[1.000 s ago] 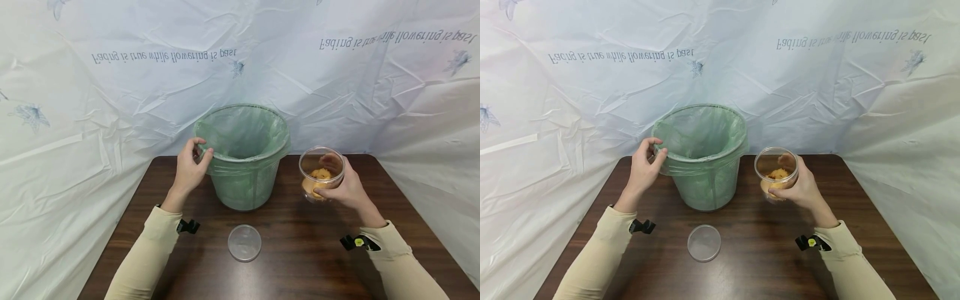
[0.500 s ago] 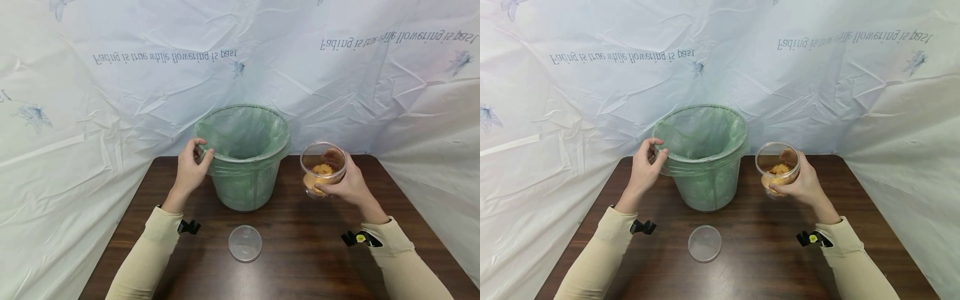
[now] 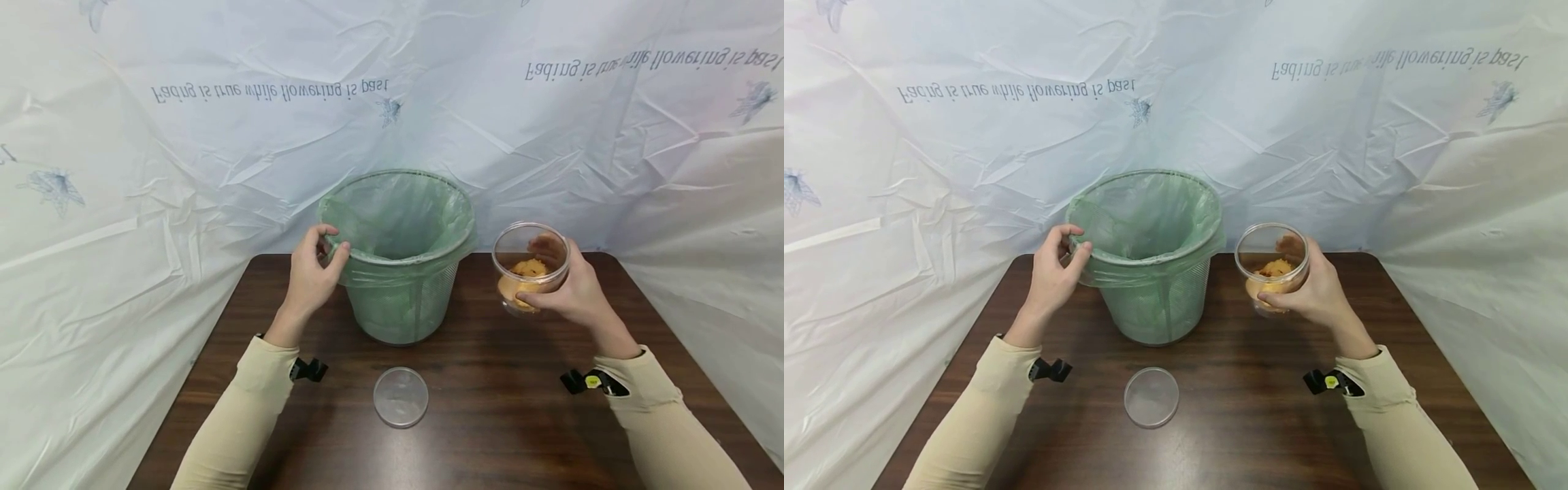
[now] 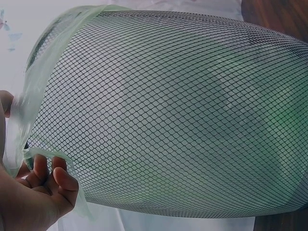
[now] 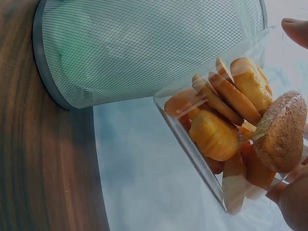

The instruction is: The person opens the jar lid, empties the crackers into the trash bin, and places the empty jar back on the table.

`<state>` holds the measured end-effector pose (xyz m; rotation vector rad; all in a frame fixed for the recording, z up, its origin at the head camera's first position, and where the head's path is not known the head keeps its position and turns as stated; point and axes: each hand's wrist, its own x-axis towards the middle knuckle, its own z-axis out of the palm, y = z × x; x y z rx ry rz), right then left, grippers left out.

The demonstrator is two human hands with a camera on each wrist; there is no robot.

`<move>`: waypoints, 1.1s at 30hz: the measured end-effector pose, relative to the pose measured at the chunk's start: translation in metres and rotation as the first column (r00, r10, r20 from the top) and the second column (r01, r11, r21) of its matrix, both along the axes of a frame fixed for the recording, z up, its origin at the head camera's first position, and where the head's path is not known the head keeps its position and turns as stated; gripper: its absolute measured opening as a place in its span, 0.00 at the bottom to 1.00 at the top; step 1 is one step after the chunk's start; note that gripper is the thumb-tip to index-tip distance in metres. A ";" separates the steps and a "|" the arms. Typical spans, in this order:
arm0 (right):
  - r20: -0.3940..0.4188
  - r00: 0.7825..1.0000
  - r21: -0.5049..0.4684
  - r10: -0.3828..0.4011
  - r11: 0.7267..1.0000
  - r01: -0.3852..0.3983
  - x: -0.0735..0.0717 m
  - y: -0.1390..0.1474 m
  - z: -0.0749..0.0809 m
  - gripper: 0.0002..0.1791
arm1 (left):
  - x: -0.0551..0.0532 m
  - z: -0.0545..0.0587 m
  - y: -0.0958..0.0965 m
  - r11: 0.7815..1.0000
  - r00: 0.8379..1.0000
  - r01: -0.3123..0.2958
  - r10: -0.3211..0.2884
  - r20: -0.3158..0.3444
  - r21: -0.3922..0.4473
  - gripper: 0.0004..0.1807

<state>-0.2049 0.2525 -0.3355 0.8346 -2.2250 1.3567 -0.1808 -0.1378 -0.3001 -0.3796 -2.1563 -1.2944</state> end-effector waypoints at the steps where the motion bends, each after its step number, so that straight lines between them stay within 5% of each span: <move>1: -0.003 1.000 0.004 -0.002 1.000 0.002 0.000 0.000 0.001 0.52 | 0.000 0.000 0.000 1.000 1.000 0.000 0.000 0.000 0.002 0.14; 13: -0.003 0.999 0.048 -0.046 0.998 0.046 -0.001 -0.003 0.011 0.53 | 0.001 0.000 -0.001 1.000 1.000 0.003 -0.003 0.010 -0.008 0.14; 20: 0.005 0.998 0.056 -0.060 0.997 0.059 -0.001 -0.006 0.018 0.51 | -0.023 -0.026 -0.012 1.000 1.000 -0.006 0.006 0.001 0.003 0.15; 33: -0.022 0.996 0.066 -0.088 0.994 0.089 -0.004 -0.011 0.032 0.49 | -0.025 -0.030 -0.017 1.000 1.000 0.002 -0.002 -0.017 -0.012 0.15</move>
